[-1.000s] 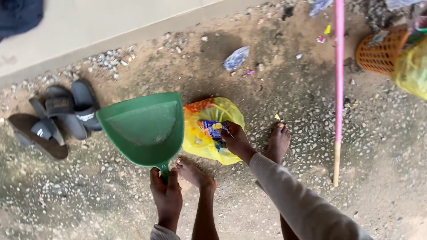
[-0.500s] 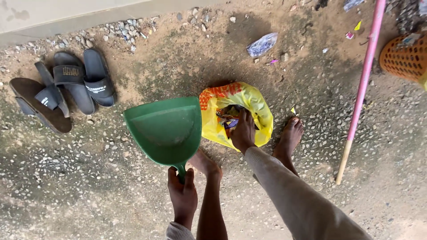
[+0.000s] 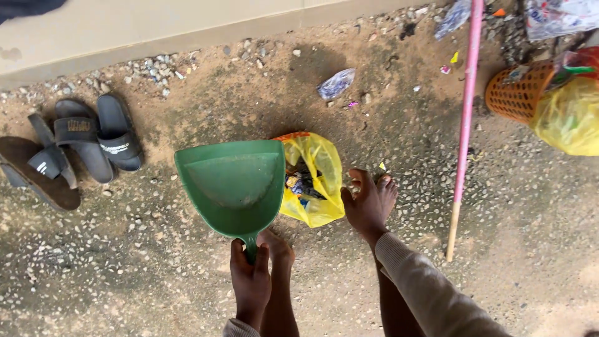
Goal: Sweeping an outdoor ground area and collecting trash into plastic bags.
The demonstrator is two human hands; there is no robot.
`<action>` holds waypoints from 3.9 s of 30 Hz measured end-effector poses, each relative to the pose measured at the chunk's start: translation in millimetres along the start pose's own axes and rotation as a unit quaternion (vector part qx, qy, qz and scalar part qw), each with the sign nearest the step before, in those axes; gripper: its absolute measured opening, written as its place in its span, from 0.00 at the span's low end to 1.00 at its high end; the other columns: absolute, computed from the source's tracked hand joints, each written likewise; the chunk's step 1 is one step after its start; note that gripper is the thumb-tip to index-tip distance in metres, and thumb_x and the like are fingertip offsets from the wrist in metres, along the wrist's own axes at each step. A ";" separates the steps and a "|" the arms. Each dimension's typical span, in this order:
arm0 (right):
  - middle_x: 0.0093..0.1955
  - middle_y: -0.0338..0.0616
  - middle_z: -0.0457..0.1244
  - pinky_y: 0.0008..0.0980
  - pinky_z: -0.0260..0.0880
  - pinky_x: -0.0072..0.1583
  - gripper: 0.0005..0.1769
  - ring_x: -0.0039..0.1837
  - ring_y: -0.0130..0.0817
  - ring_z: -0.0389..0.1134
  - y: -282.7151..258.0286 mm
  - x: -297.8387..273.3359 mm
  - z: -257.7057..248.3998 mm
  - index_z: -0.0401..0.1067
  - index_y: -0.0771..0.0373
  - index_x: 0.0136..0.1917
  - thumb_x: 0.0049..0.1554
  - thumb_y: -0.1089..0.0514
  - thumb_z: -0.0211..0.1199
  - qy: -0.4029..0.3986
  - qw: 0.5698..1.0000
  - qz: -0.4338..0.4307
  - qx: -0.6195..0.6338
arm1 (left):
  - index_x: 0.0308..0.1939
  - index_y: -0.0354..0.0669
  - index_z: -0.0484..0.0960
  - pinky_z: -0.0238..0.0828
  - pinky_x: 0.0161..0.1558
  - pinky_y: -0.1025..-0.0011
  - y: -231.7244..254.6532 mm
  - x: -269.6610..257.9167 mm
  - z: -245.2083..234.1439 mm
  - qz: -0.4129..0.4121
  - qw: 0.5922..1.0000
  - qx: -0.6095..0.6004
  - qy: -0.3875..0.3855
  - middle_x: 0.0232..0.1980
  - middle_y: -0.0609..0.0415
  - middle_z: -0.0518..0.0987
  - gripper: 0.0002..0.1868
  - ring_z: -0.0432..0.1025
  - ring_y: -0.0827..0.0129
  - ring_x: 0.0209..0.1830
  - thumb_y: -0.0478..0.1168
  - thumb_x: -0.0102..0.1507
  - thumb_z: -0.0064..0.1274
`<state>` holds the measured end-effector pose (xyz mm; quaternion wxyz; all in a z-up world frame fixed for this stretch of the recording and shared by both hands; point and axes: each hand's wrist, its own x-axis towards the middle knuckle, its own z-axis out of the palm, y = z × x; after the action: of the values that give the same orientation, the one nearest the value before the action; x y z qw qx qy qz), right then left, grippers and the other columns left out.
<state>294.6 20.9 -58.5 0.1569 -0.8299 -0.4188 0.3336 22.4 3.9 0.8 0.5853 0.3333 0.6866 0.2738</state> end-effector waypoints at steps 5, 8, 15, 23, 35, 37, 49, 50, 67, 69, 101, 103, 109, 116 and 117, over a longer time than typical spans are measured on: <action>0.62 0.51 0.65 0.48 0.69 0.61 0.29 0.64 0.49 0.67 63.5 -15.2 -13.5 0.64 0.61 0.66 0.53 0.56 0.68 0.035 0.992 0.088 0.084 | 0.49 0.37 0.72 0.68 0.35 0.75 31.1 -9.0 39.2 0.048 0.994 0.097 -0.003 0.35 0.55 0.77 0.14 0.69 0.76 0.32 0.35 0.62 0.55; 0.65 0.53 0.64 0.46 0.71 0.61 0.30 0.67 0.48 0.67 92.0 -12.6 -38.3 0.63 0.61 0.68 0.56 0.53 0.66 0.034 0.977 0.137 0.157 | 0.46 0.36 0.73 0.70 0.34 0.73 38.8 -10.4 66.7 0.038 0.993 0.114 -0.014 0.33 0.54 0.77 0.13 0.70 0.73 0.30 0.35 0.61 0.57; 0.66 0.53 0.64 0.45 0.70 0.63 0.30 0.68 0.49 0.67 108.0 31.1 -105.3 0.63 0.64 0.68 0.57 0.51 0.67 0.106 0.975 0.113 0.157 | 0.44 0.37 0.73 0.57 0.26 0.71 91.7 -8.8 132.6 -0.002 0.996 0.077 -0.054 0.27 0.58 0.69 0.11 0.61 0.75 0.24 0.36 0.61 0.57; 0.66 0.57 0.61 0.44 0.70 0.64 0.28 0.68 0.52 0.64 71.2 108.0 -196.5 0.62 0.66 0.68 0.60 0.51 0.64 0.133 0.935 0.072 0.319 | 0.41 0.38 0.74 0.65 0.28 0.76 156.6 -1.1 198.7 0.080 0.993 0.033 -0.077 0.27 0.59 0.73 0.07 0.65 0.79 0.24 0.34 0.62 0.56; 0.80 0.52 0.53 0.49 0.55 0.75 0.44 0.80 0.48 0.54 91.3 141.5 -271.9 0.52 0.62 0.78 0.64 0.29 0.29 0.029 0.770 0.162 0.616 | 0.39 0.38 0.75 0.63 0.26 0.75 130.2 28.0 254.0 -0.004 0.990 -0.082 -0.118 0.23 0.59 0.70 0.03 0.64 0.76 0.20 0.34 0.65 0.53; 0.80 0.52 0.52 0.50 0.54 0.75 0.45 0.80 0.48 0.53 115.9 136.8 -259.7 0.51 0.62 0.78 0.63 0.28 0.28 0.028 0.765 0.186 0.616 | 0.39 0.39 0.75 0.63 0.25 0.74 121.2 24.0 256.3 -0.016 0.991 -0.069 -0.112 0.23 0.59 0.70 0.03 0.63 0.75 0.20 0.34 0.65 0.53; 0.68 0.58 0.65 0.43 0.67 0.68 0.38 0.69 0.53 0.66 284.3 159.9 -145.1 0.62 0.65 0.70 0.57 0.40 0.66 0.063 0.951 0.208 0.222 | 0.38 0.40 0.73 0.65 0.23 0.74 26.3 28.3 283.3 -0.082 0.990 0.057 -0.101 0.25 0.60 0.70 0.04 0.64 0.76 0.20 0.37 0.64 0.51; 0.68 0.59 0.64 0.44 0.66 0.68 0.40 0.69 0.54 0.66 284.4 166.5 -146.1 0.60 0.65 0.71 0.56 0.40 0.68 0.051 0.963 0.203 0.169 | 0.39 0.41 0.73 0.64 0.23 0.74 19.9 28.4 284.8 -0.096 0.989 0.054 -0.097 0.25 0.60 0.69 0.05 0.63 0.76 0.20 0.37 0.64 0.52; 0.41 0.57 0.66 0.55 0.69 0.44 0.14 0.42 0.58 0.69 287.5 164.2 -129.5 0.63 0.58 0.53 0.62 0.47 0.57 -0.061 0.989 0.073 0.110 | 0.38 0.42 0.71 0.63 0.22 0.74 -7.1 23.7 267.2 -0.121 0.983 0.098 -0.091 0.23 0.59 0.69 0.06 0.63 0.75 0.18 0.38 0.65 0.52; 0.38 0.55 0.65 0.55 0.65 0.41 0.15 0.38 0.56 0.67 250.9 129.7 -160.3 0.62 0.57 0.54 0.64 0.45 0.52 -0.015 0.982 0.103 0.157 | 0.37 0.41 0.71 0.61 0.21 0.74 0.9 25.4 267.3 -0.128 0.980 0.123 -0.086 0.23 0.59 0.68 0.07 0.62 0.75 0.18 0.38 0.65 0.53; 0.43 0.56 0.69 0.54 0.73 0.50 0.20 0.45 0.57 0.73 158.5 62.6 -342.8 0.72 0.60 0.52 0.66 0.45 0.47 -0.155 0.971 0.155 -0.097 | 0.41 0.40 0.74 0.72 0.38 0.56 -2.6 -31.3 177.3 -0.052 0.940 0.322 -0.104 0.33 0.42 0.81 0.13 0.77 0.49 0.34 0.46 0.61 0.53; 0.43 0.54 0.69 0.54 0.77 0.48 0.20 0.42 0.58 0.75 158.1 51.7 -345.1 0.70 0.60 0.53 0.66 0.44 0.45 -0.177 0.959 0.199 -0.100 | 0.41 0.39 0.74 0.73 0.38 0.55 3.6 -22.3 182.4 -0.066 0.954 0.275 -0.103 0.32 0.40 0.80 0.13 0.77 0.48 0.32 0.46 0.62 0.51; 0.40 0.55 0.70 0.54 0.72 0.48 0.20 0.45 0.57 0.71 171.0 -49.5 -349.8 0.73 0.59 0.47 0.64 0.43 0.49 -0.146 0.972 0.131 -0.132 | 0.40 0.40 0.75 0.74 0.39 0.58 1.3 -23.5 175.6 -0.060 0.944 0.307 -0.102 0.33 0.43 0.82 0.13 0.79 0.51 0.34 0.46 0.61 0.54; 0.33 0.48 0.69 0.46 0.74 0.40 0.22 0.34 0.43 0.69 123.8 -5.6 -364.0 0.75 0.58 0.55 0.65 0.42 0.49 -0.163 0.945 0.281 -0.049 | 0.43 0.43 0.75 0.74 0.40 0.58 -12.0 -31.7 164.1 -0.059 0.938 0.323 -0.114 0.35 0.46 0.82 0.13 0.79 0.53 0.35 0.47 0.61 0.54; 0.31 0.47 0.68 0.44 0.74 0.36 0.21 0.29 0.40 0.66 126.3 13.1 -361.5 0.74 0.59 0.54 0.65 0.43 0.48 -0.166 0.942 0.291 -0.014 | 0.43 0.43 0.75 0.74 0.40 0.58 -12.8 -32.3 163.0 -0.063 0.933 0.337 -0.112 0.35 0.46 0.82 0.14 0.79 0.53 0.35 0.47 0.61 0.55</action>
<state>622.5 -37.5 131.0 -0.0302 -0.8507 -0.1832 0.4917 184.5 -31.6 -15.8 0.5276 0.4957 0.6880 -0.0506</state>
